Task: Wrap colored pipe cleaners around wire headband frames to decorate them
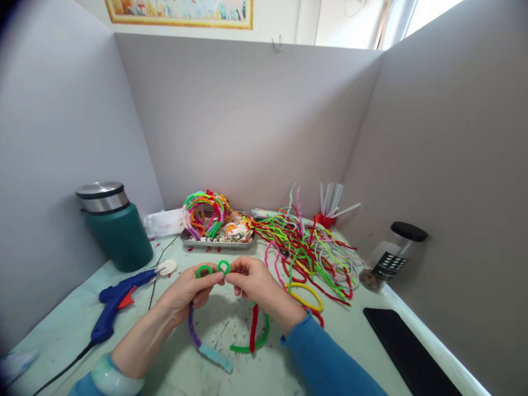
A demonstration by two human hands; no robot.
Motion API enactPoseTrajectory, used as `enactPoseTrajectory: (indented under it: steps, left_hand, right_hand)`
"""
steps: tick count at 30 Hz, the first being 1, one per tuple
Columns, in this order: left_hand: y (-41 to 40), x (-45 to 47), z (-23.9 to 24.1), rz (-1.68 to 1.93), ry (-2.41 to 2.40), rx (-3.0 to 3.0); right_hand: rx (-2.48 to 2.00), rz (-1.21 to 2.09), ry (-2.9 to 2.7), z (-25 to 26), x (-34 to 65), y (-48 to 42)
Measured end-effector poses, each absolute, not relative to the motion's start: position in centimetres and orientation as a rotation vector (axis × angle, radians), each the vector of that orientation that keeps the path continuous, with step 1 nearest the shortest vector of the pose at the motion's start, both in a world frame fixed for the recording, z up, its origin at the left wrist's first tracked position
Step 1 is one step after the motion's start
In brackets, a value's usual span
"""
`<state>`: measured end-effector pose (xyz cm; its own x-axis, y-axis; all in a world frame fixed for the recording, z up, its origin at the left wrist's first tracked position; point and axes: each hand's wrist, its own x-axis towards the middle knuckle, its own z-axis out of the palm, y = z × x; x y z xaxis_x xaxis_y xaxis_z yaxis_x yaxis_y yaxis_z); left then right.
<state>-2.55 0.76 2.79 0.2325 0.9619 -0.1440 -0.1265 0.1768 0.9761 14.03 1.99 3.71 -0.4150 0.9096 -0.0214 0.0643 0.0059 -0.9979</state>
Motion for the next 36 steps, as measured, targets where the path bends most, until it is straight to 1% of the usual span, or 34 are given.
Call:
enactPoseTrajectory:
  steps: [4,10,16,36]
  left_hand:
    - [0.7,-2.5,3.0,1.022,1.028,1.058]
    - [0.7,-2.5,2.9,1.039,1.022,1.01]
    - [0.8,-2.6,2.7,1.053,1.017,0.955]
    - [0.7,-2.6,2.7,1.083,1.018,0.954]
  right_hand:
    - [-1.024,1.488,-1.584,3.5,13.7,2.0]
    - [-0.959,1.337,-1.65,3.1,13.5,2.2]
    - [-0.99,1.391,-1.647,3.0,13.4,2.1]
    - [-0.998,1.364,-1.597,2.4,13.0,2.0]
